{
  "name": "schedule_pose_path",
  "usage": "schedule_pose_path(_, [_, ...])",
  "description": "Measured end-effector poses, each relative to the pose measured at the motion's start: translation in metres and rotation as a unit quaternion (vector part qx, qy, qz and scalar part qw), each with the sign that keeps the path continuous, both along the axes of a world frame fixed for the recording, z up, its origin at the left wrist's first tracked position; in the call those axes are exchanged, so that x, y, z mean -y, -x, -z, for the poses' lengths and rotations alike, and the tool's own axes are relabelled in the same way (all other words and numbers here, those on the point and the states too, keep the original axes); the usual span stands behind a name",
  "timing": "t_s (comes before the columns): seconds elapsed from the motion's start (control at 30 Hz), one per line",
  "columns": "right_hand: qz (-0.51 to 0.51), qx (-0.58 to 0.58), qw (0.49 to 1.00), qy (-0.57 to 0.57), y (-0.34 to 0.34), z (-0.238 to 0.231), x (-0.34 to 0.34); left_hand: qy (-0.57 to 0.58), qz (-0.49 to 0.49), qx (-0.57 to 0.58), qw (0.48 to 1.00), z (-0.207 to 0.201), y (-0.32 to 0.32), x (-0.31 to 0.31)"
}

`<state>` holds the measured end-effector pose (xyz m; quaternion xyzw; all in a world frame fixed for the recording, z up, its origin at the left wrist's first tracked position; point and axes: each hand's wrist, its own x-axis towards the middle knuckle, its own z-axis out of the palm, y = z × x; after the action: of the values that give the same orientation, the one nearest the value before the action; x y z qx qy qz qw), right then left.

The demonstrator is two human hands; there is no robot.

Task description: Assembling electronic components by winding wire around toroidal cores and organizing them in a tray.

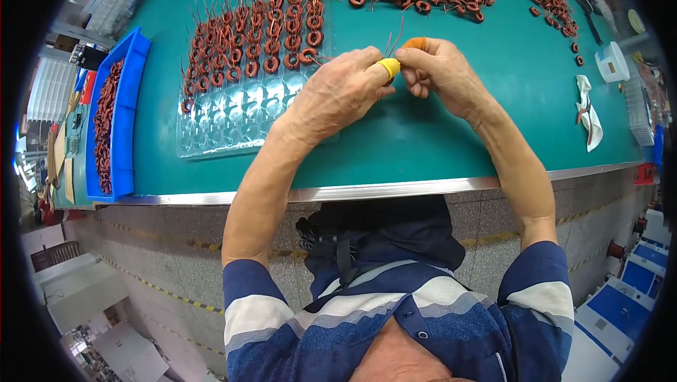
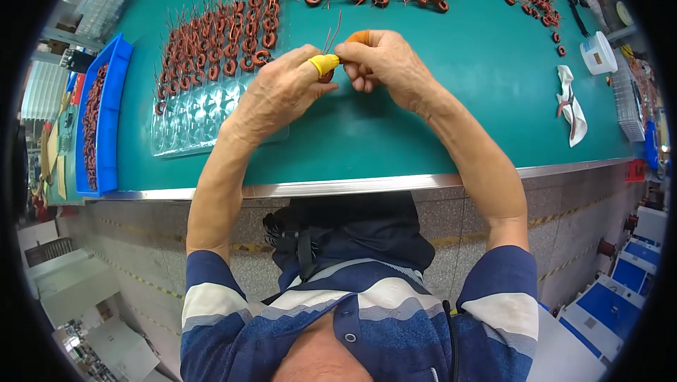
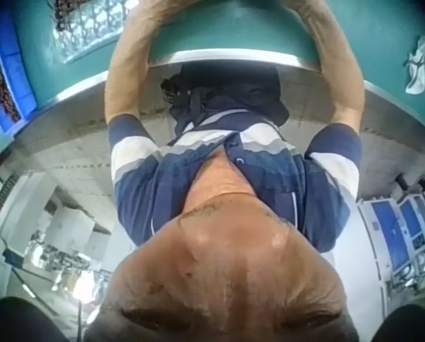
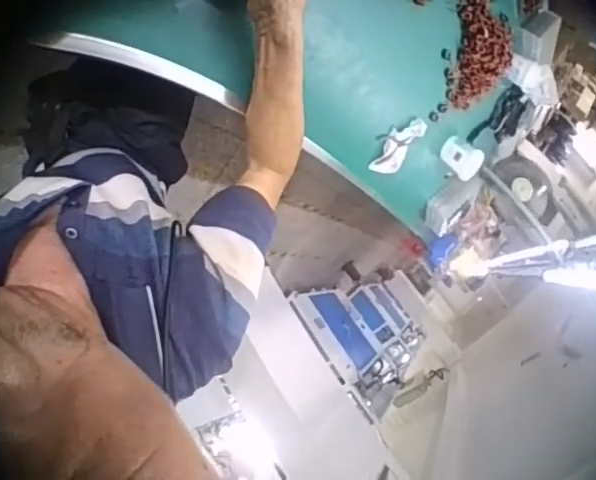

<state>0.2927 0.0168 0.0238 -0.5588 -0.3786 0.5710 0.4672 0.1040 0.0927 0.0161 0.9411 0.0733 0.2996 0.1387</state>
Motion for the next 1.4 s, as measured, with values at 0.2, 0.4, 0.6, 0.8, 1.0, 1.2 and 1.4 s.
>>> schedule_pose_path(0.2, [0.036,0.125,0.990,-0.054,0.004,-0.016,0.008,-0.003,-0.045,0.021,0.999,-0.002,-0.005,0.009])
schedule_pose_path(0.4, [0.111,0.228,0.948,-0.193,0.020,-0.010,0.015,0.174,-0.133,0.073,0.973,0.010,-0.012,0.021])
schedule_pose_path(0.6, [0.079,0.039,0.985,-0.147,0.008,-0.017,0.016,0.570,0.108,0.202,0.789,-0.003,-0.013,0.029])
schedule_pose_path(0.8, [0.102,0.009,0.974,-0.200,0.015,-0.007,0.005,0.609,0.121,0.214,0.754,-0.007,-0.014,0.019])
schedule_pose_path(1.0, [0.115,0.041,0.966,-0.226,0.021,-0.007,0.006,0.642,0.014,0.152,0.752,-0.006,-0.011,0.020])
schedule_pose_path(1.2, [0.112,-0.062,0.979,-0.157,0.008,-0.002,0.000,0.638,0.019,0.116,0.761,-0.002,-0.012,0.014])
schedule_pose_path(1.4, [0.058,-0.087,0.991,-0.090,-0.017,-0.003,-0.002,0.646,0.059,0.085,0.757,-0.007,-0.012,0.016])
